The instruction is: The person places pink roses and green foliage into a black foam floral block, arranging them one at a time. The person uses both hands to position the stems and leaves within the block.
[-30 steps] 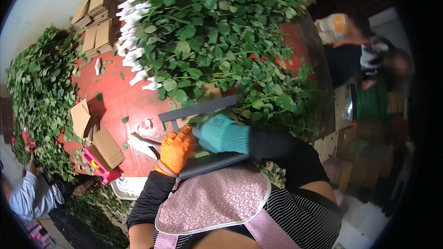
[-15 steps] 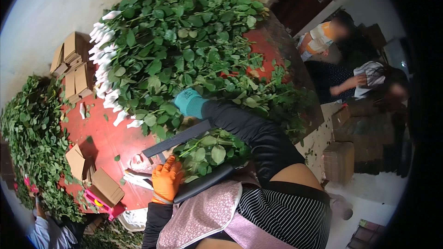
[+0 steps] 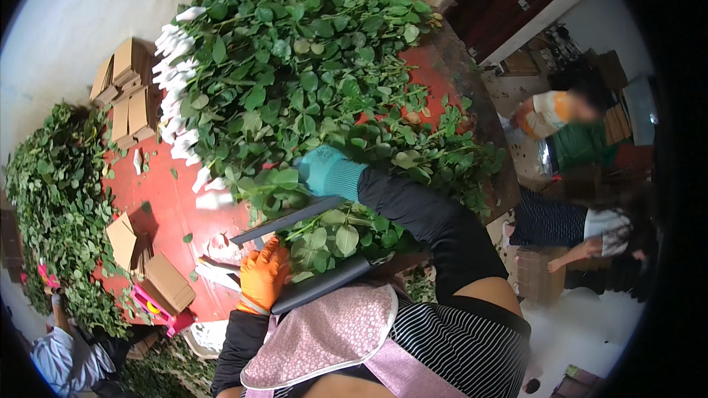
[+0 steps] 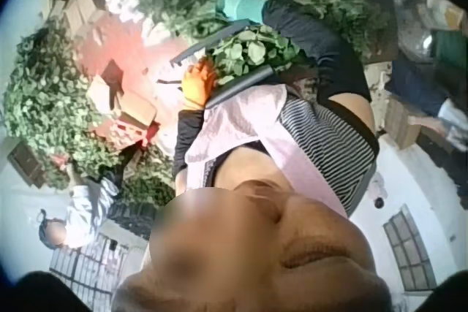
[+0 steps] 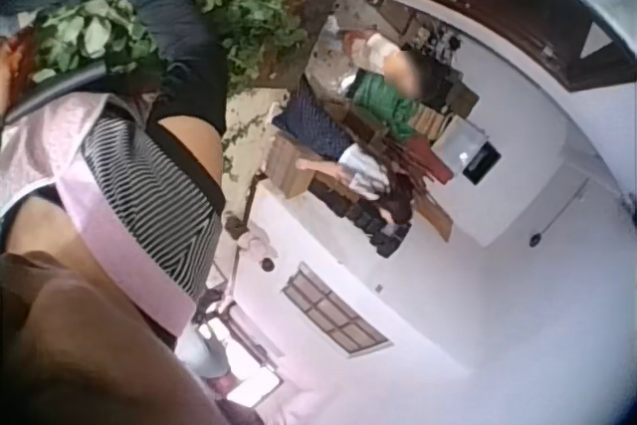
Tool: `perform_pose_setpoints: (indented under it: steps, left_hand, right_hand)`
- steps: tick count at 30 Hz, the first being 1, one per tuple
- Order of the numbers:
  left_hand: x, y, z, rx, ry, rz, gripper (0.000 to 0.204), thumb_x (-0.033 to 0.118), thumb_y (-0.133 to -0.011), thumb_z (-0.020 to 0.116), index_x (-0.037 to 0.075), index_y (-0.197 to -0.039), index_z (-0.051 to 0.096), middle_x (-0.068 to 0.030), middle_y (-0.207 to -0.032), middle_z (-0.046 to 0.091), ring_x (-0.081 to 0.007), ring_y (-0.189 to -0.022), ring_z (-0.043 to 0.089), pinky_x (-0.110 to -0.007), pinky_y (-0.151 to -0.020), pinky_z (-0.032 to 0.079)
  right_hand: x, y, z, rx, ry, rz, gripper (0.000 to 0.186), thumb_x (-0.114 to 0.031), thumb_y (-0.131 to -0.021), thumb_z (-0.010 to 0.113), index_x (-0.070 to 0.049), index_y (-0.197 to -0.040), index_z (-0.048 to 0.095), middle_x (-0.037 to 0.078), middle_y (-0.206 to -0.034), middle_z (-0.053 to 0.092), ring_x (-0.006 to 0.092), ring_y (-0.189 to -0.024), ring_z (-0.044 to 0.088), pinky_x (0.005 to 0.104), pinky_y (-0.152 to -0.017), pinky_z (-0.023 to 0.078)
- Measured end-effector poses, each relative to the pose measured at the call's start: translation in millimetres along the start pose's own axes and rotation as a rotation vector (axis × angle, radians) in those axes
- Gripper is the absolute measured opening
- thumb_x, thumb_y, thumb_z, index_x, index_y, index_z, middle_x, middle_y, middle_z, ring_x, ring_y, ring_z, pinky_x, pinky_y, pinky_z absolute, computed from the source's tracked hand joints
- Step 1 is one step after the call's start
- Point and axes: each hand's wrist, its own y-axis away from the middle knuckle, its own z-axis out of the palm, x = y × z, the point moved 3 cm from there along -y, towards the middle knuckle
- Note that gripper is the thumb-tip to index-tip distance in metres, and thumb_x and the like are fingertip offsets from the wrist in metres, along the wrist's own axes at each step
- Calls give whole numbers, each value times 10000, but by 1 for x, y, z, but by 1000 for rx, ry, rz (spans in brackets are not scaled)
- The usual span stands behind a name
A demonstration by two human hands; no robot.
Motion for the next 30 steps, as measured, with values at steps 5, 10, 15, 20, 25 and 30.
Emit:
perform_pose_setpoints:
  steps: [5,10,15,20,25,30]
  left_hand:
    - [0,3,0,-18,-12,3,370,210,-714,734,160,-1074,670,-42,-1275,603,-273,-872,596,-413,-751,487]
    - [3,0,-6,-31,-12,-24,375,206,-704,745,176,-1073,682,-33,-1256,615,-266,-862,604,-403,-769,504]
    - [1,2,-5,-13,-4,-14,394,202,-690,756,149,-1074,688,-43,-1247,624,-252,-831,604,-403,-733,482]
    - [3,1,-10,-38,22,-32,374,198,-705,743,148,-1071,685,-46,-1268,602,-261,-818,591,-406,-739,474]
    - [1,3,-6,-31,35,-17,380,205,-710,735,154,-1081,671,-45,-1261,598,-263,-821,593,-414,-723,476]
    - [2,5,-3,-16,13,-21,403,205,-690,747,157,-1082,666,-51,-1270,594,-268,-823,595,-414,-729,482]
  right_hand:
    - [31,-18,15,-69,-158,-201,313,-291,-883,615,-125,-1143,673,133,-1098,688,321,-975,662,425,-855,519]
    - [14,-47,-56,83,285,77,240,-165,-847,644,-52,-1053,692,159,-1041,688,323,-970,668,409,-828,545]
    - [19,-101,-29,-56,352,207,691,-158,-825,725,-153,-1448,425,161,-1487,404,359,-1317,445,532,-1027,412]
    - [28,-107,-16,73,391,118,663,-150,-821,712,-153,-1423,436,168,-1361,517,361,-1267,487,521,-981,443]
    - [32,-91,-22,-98,322,51,455,-104,-860,637,-89,-1306,549,195,-1160,625,356,-1059,622,494,-855,518]
    - [36,-38,-41,192,56,-67,365,-106,-887,564,-69,-1249,574,182,-1085,649,366,-960,655,467,-818,524]
